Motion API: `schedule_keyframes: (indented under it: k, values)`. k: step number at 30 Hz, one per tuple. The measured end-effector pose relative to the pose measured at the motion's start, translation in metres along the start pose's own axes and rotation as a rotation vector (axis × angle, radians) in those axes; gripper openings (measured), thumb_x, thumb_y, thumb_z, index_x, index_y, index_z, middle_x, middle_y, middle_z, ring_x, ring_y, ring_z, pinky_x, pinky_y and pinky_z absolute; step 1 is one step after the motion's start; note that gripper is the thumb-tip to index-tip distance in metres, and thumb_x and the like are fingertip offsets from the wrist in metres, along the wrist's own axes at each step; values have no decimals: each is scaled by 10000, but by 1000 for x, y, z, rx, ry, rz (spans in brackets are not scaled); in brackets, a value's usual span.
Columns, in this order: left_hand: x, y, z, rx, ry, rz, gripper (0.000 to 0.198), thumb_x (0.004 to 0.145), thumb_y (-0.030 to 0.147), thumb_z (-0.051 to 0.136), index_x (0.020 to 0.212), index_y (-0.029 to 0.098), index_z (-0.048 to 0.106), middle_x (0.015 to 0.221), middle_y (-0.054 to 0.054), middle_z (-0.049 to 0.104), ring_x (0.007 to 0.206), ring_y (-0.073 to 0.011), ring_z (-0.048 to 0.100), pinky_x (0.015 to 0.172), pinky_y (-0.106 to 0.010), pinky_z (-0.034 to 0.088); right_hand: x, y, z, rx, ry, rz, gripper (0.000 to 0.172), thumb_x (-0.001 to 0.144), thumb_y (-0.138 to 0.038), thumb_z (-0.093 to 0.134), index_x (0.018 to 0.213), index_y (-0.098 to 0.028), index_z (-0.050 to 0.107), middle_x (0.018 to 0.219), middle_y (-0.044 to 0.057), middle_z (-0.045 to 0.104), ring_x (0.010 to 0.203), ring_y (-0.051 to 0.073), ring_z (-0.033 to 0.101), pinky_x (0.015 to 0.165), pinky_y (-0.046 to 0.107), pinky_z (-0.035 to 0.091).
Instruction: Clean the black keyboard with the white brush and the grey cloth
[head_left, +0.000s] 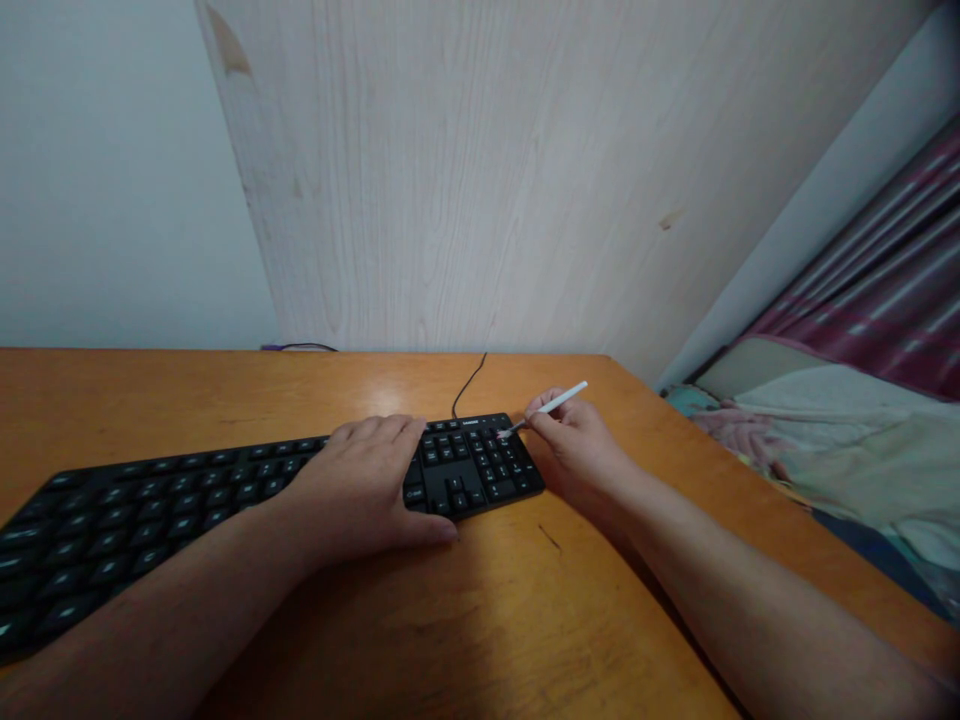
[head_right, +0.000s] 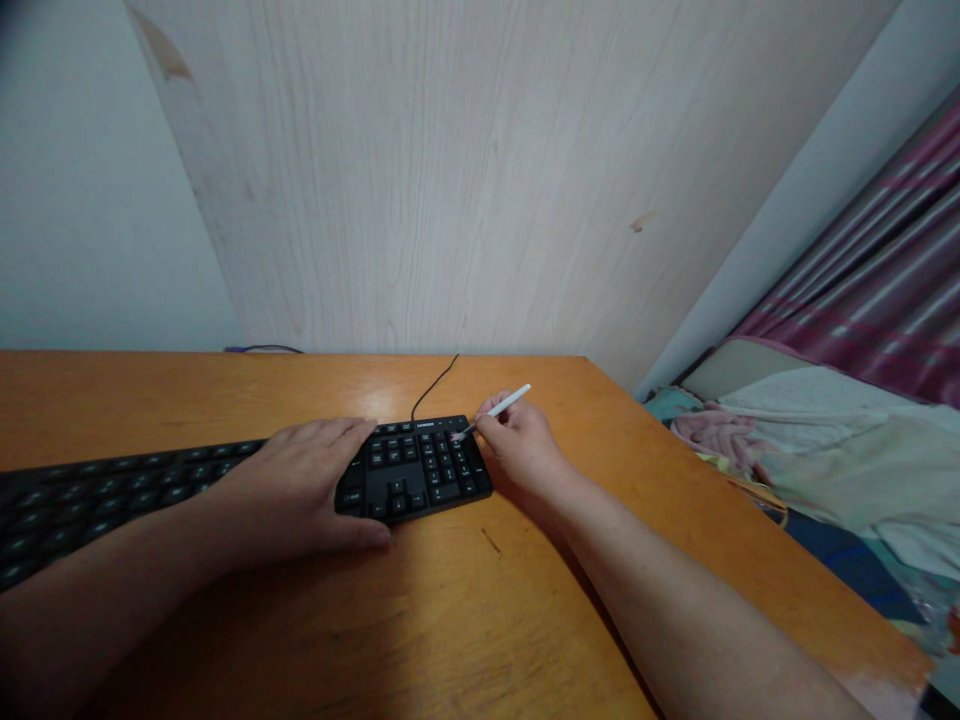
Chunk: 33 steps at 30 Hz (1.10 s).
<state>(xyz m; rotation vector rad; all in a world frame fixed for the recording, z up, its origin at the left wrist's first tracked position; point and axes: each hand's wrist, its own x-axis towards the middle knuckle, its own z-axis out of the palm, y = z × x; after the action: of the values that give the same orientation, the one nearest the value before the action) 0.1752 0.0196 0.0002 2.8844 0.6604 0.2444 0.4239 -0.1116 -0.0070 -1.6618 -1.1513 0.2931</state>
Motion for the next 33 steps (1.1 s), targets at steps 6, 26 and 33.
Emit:
schedule_keyframes:
  k: [6,26,33]
  values:
    - [-1,0,0,-20,8,-3,1141,598,913,569,1453,159,510,1460,-207,541,1315,-447,489,1086,-542,349,1,-5,-14,-314,80,-53,81,830,-255,573,754,-228,578,736,27,611,743,207,566,695,337,403]
    - [-2,1,1,-15,16,20,1071,608,877,609,1402,164,524,1422,-195,566,1283,-408,511,1087,-523,349,-25,-14,22,356,-103,38,231,912,-453,684,953,-230,638,850,21,692,744,176,619,683,313,479]
    - [-2,6,-4,-9,0,1,1038,605,856,635,1375,167,538,1404,-196,576,1270,-407,522,1078,-512,351,-27,-7,28,-13,-118,-237,174,963,-386,617,1034,-256,709,1043,69,713,998,240,644,895,413,488]
